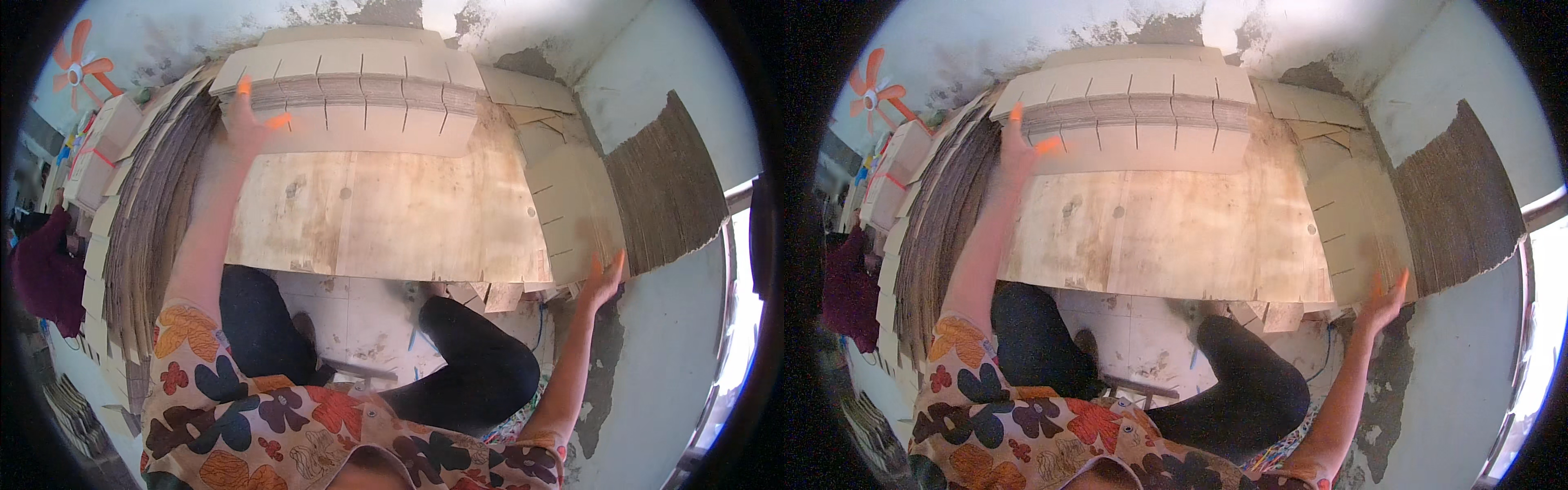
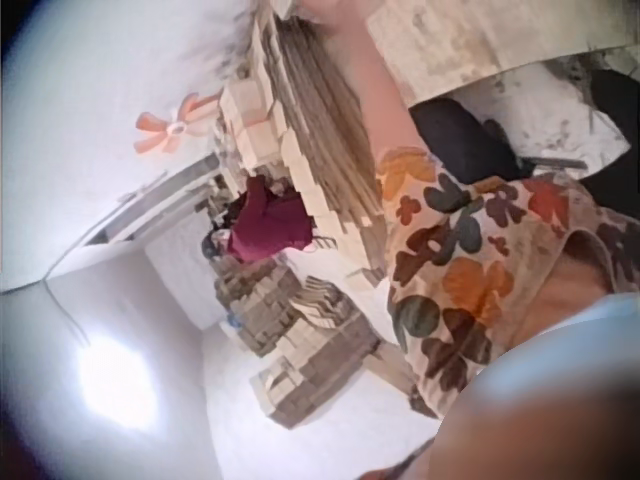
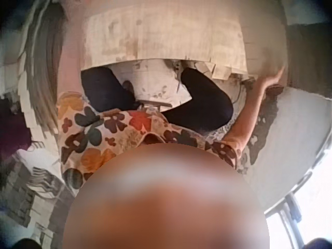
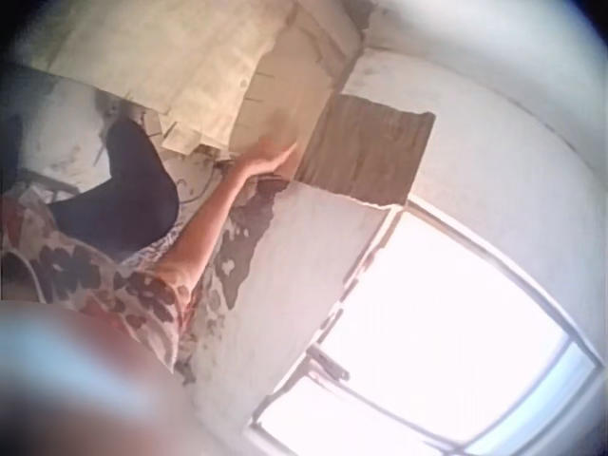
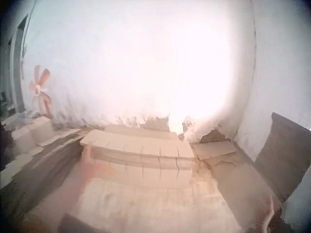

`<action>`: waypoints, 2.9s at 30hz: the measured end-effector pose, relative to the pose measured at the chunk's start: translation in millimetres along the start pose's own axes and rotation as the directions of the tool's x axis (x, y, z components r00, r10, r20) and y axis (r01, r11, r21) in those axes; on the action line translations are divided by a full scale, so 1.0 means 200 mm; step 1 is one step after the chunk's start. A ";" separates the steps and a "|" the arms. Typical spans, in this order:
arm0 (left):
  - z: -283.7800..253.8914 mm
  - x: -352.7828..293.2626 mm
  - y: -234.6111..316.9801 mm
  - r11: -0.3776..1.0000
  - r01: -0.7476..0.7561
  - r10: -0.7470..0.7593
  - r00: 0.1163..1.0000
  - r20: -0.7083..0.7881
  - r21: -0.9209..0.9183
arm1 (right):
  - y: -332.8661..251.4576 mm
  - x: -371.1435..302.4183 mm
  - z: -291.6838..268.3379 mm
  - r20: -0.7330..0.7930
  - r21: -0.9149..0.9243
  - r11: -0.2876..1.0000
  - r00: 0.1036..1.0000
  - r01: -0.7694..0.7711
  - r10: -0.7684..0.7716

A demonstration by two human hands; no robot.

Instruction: The person sits on the floor and repeatedly folds pre-cut cardboard sheets into multi-compartment dividers. They insert each finished divider into a stack and continue the process with new sheets.

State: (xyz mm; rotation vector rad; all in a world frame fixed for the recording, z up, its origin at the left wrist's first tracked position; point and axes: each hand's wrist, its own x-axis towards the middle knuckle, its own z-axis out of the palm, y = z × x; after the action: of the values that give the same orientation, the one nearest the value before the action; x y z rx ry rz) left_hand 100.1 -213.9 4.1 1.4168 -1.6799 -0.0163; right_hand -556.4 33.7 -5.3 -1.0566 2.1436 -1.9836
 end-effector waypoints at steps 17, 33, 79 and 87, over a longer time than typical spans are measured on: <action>-0.12 0.38 -0.55 0.581 0.641 -0.687 0.717 0.122 -0.501 | -0.49 0.09 1.79 0.678 0.073 0.877 0.669 -0.475 0.306; -0.22 0.52 -0.41 0.499 0.410 -0.666 0.745 -0.036 -0.763 | -0.39 0.12 1.95 0.640 0.119 0.826 0.679 -0.550 0.360; -0.57 -0.91 0.34 -0.185 0.721 -0.806 0.277 0.523 -0.668 | -0.61 -0.11 0.98 0.767 -0.069 0.943 0.587 -0.327 0.259; -0.38 -0.56 0.22 -0.021 0.491 -0.748 0.571 0.340 -0.871 | -0.46 0.08 1.26 0.412 -0.357 0.884 0.799 -0.301 0.438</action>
State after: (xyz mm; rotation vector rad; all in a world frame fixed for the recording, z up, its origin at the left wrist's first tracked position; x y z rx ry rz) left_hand 106.3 -71.6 3.7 0.9985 -0.3465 -1.1566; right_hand -411.5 -188.6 37.4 -0.9294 2.1546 -1.1219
